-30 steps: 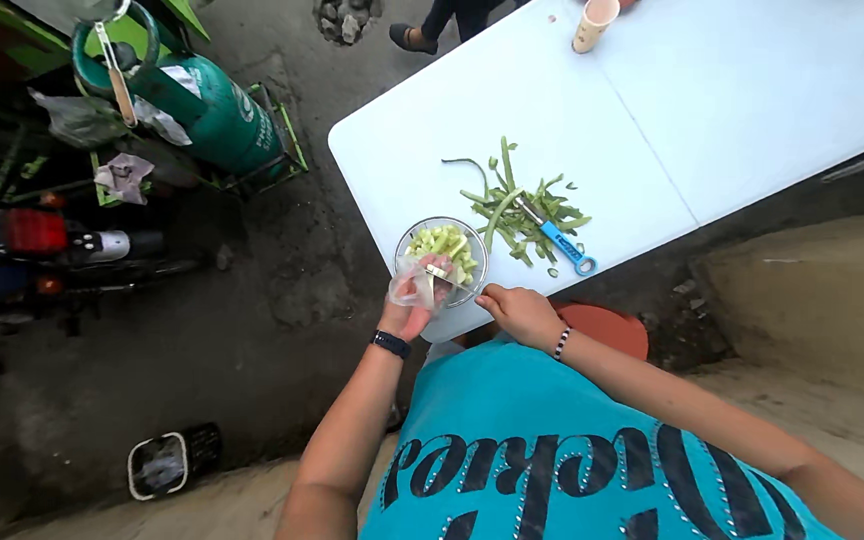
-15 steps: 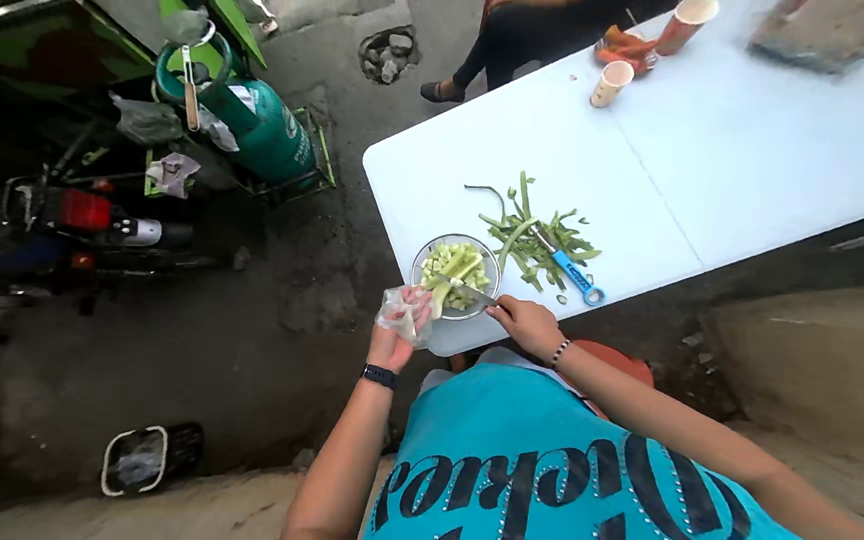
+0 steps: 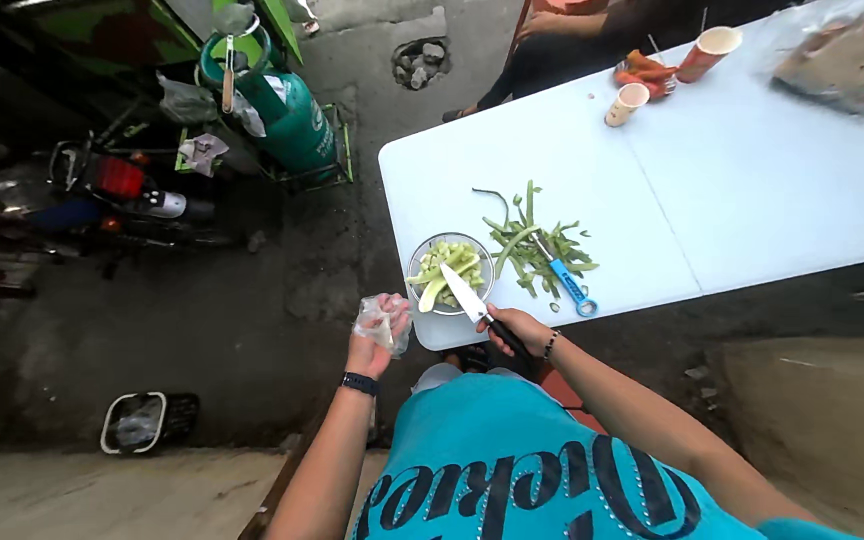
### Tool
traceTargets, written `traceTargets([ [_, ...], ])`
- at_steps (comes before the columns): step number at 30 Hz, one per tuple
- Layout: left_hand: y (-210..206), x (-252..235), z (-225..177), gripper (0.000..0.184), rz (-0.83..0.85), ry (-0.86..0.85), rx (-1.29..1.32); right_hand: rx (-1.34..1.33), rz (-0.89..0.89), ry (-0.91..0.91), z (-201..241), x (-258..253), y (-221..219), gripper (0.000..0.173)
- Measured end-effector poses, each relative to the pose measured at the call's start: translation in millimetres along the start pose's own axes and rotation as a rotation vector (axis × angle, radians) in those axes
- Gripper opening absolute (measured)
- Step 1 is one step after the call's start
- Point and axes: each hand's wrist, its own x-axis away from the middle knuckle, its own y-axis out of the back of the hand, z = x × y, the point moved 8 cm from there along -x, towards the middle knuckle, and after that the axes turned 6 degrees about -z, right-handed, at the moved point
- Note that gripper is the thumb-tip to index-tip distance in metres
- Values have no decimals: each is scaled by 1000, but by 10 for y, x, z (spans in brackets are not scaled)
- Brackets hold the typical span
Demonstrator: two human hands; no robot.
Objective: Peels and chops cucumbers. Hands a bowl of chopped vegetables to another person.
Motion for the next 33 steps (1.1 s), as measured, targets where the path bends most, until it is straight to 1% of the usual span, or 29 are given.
traceTargets([
  [3,26,70,25,35,-2,-14,11,-56,13,-26,-87,84,108,66],
  [6,78,124,18,36,4,-23,17,-21,7,-39,-188,172,231,67],
  [8,113,142,4,36,-6,-30,24,41,-16,-7,-143,196,260,67],
  [9,125,163,-15,36,-3,-38,27,71,-24,38,-85,202,242,64],
  [10,135,186,-34,36,3,-44,32,98,-53,97,-8,191,227,58],
  [12,173,231,-62,36,11,-48,41,173,-207,194,143,135,233,43],
  [13,194,242,-78,36,15,-49,42,231,-296,212,212,102,239,43],
  [15,245,253,-132,36,14,-53,37,308,-457,236,302,28,237,53],
  [17,307,244,-210,36,21,-58,56,314,-567,263,326,-63,210,57],
  [20,414,215,-367,37,36,-65,70,295,-612,315,371,-156,108,55],
  [22,524,166,-478,38,41,-52,77,159,-622,340,364,-199,1,48],
  [24,667,110,-625,37,24,-43,87,-10,-705,326,347,-229,-118,44],
  [26,834,24,-854,37,-3,-44,109,-147,-804,318,409,-290,-244,42],
  [28,1015,-84,-1131,36,-5,-44,110,-227,-875,329,500,-378,-335,33],
  [30,1207,-199,-1403,37,29,-30,68,-282,-953,322,478,-382,-392,26],
  [33,1535,-342,-1928,39,50,-27,10,-362,-1038,315,487,-400,-575,22],
])
